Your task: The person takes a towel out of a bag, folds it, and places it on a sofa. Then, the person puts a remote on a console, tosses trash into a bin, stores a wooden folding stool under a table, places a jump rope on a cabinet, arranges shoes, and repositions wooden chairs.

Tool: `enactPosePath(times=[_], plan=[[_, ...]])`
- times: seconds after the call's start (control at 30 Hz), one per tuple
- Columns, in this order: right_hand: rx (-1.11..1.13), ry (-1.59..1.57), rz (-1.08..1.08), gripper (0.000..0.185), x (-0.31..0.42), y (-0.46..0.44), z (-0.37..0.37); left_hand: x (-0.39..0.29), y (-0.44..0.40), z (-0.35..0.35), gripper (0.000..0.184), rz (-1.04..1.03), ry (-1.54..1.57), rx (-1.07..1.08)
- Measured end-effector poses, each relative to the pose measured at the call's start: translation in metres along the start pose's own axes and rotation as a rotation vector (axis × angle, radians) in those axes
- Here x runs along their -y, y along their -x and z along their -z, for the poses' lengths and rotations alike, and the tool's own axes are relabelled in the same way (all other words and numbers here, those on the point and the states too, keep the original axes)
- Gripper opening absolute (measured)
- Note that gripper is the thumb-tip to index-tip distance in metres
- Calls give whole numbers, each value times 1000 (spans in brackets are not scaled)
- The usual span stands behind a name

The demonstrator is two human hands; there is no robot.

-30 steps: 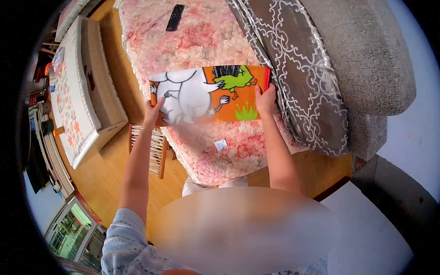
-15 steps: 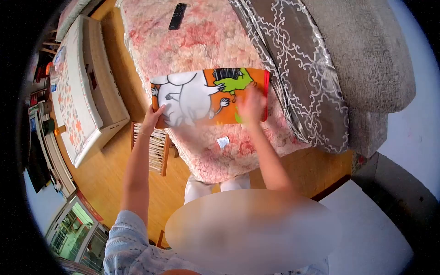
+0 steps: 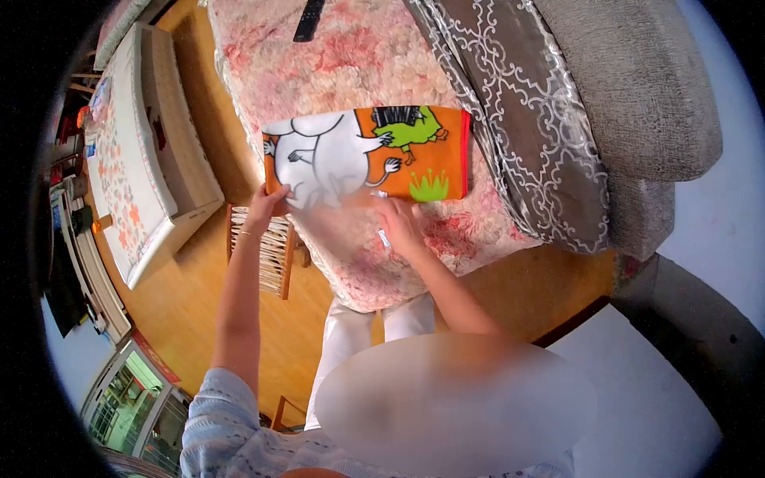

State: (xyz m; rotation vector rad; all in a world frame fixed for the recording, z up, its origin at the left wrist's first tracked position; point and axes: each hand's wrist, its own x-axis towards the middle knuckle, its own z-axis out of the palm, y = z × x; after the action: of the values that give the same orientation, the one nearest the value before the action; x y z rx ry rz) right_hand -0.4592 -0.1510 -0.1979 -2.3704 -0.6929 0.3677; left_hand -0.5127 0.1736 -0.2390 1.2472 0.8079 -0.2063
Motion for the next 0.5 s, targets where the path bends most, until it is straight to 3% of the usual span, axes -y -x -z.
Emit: enactPosePath(times=[0.17, 0.3, 0.47, 0.5], plan=[[-83, 219, 20, 49, 12, -35, -2, -7, 3, -11, 17, 8, -29, 0], [170, 125, 20, 46, 2, -24, -7, -9, 5, -7, 17, 4, -38, 2], [207, 62, -40, 47, 0, 25, -2, -10, 4, -5, 15, -27, -2, -9], [129, 108, 31, 48, 7, 34, 4, -13, 7, -6, 15, -29, 18, 13]])
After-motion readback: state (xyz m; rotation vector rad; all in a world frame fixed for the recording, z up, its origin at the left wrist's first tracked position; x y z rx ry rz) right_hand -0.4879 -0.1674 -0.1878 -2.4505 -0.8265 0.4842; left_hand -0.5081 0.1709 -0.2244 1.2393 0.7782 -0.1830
